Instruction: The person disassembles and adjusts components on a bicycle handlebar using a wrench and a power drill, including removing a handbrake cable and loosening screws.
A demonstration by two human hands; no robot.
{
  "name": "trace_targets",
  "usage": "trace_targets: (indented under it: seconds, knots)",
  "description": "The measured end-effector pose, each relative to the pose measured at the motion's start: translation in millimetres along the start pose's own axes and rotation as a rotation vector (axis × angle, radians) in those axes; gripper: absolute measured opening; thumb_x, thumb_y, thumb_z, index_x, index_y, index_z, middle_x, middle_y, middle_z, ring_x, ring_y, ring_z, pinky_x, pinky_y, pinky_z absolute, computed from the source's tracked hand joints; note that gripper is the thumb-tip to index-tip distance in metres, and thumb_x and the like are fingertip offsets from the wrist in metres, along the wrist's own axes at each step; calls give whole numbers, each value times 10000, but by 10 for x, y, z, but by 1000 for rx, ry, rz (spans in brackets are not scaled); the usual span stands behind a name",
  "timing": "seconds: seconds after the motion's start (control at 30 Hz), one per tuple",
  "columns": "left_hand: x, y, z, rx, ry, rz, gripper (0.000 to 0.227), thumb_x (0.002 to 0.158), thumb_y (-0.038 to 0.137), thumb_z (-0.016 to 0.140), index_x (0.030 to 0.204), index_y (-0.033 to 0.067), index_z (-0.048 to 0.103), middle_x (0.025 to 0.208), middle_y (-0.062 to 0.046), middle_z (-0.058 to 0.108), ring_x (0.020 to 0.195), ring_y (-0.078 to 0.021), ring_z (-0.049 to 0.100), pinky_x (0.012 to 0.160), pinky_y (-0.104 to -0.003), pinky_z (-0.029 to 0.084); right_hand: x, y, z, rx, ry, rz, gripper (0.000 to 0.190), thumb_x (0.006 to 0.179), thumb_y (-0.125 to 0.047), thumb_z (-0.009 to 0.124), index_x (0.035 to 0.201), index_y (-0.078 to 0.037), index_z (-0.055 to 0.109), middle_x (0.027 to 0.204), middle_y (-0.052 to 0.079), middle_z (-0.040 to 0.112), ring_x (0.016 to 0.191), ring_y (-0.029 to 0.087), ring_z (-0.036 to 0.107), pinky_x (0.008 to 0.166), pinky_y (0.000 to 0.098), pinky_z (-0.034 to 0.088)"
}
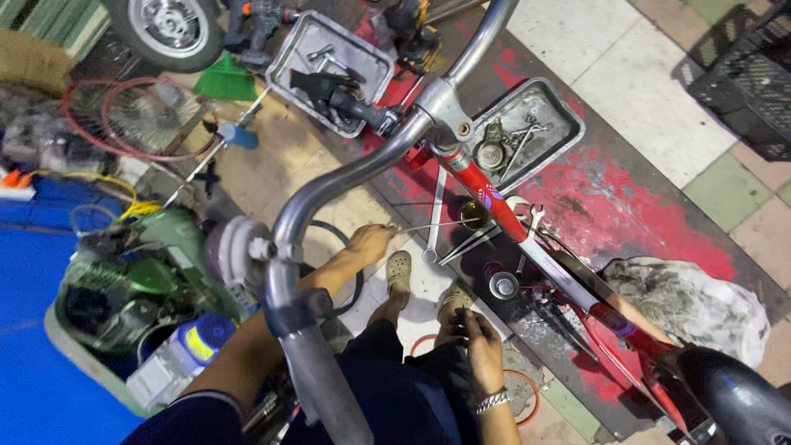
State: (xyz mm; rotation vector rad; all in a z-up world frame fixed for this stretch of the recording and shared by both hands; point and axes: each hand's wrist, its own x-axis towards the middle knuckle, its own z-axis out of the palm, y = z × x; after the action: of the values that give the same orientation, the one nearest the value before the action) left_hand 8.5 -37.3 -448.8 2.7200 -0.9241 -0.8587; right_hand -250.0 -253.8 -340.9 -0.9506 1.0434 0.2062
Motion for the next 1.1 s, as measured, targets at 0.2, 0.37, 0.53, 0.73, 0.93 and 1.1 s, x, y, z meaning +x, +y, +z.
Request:
trace_targets:
  seconds: [0.2,0.37,0.53,0.73,0.93,1.1]
  knots:
    - [958,484,-174,-126,55,38,340,1007,163,504,1321,223,621,1217,-171,662,1033,-418,645,855,-552,504,-297,224,284,211,22,59,294,1005,-216,609,1053,50,725,867,118,725,706,165,643,640,309,515]
    - [1111,509,-250,-317,374,38,354,948,248,668,1253,82,599,1204,-216,655,1016,-414,664,854,-499,548,-429,267,299,16,78,72,337,997,-249,596,1029,62,721,875,126,768,719,169,667,680,299,532]
    - [587,301,194,-466,203,-63,222,931,251,656,1094,105,692,989,-191,731,897,-406,700,770,-503,555,-463,401,330,143,127,16,306,998,-212,602,1067,63,717,886,136,757,746,188,690,705,306,544]
    - [-298,-125,558,-625,46,-136,226,910,267,667,1045,90,706,945,-169,744,890,-378,709,776,-480,554,-374,419,529,182,69,10,289,990,-174,593,1126,51,711,923,130,755,756,201,690,707,333,550]
    - [-614,-253,638,-772,102,-259,250,883,279,688,1043,91,726,961,-159,747,917,-351,713,810,-451,558,-73,430,578,42,-81,-58,300,994,-187,612,1149,57,694,984,129,761,854,203,697,747,337,538]
    - [-774,-521,509,-809,131,-371,271,859,289,705,1042,92,742,974,-150,750,940,-328,717,839,-426,561,491,435,588,-274,-167,-275,303,984,-184,641,1120,68,741,1008,138,787,893,249,699,773,367,567]
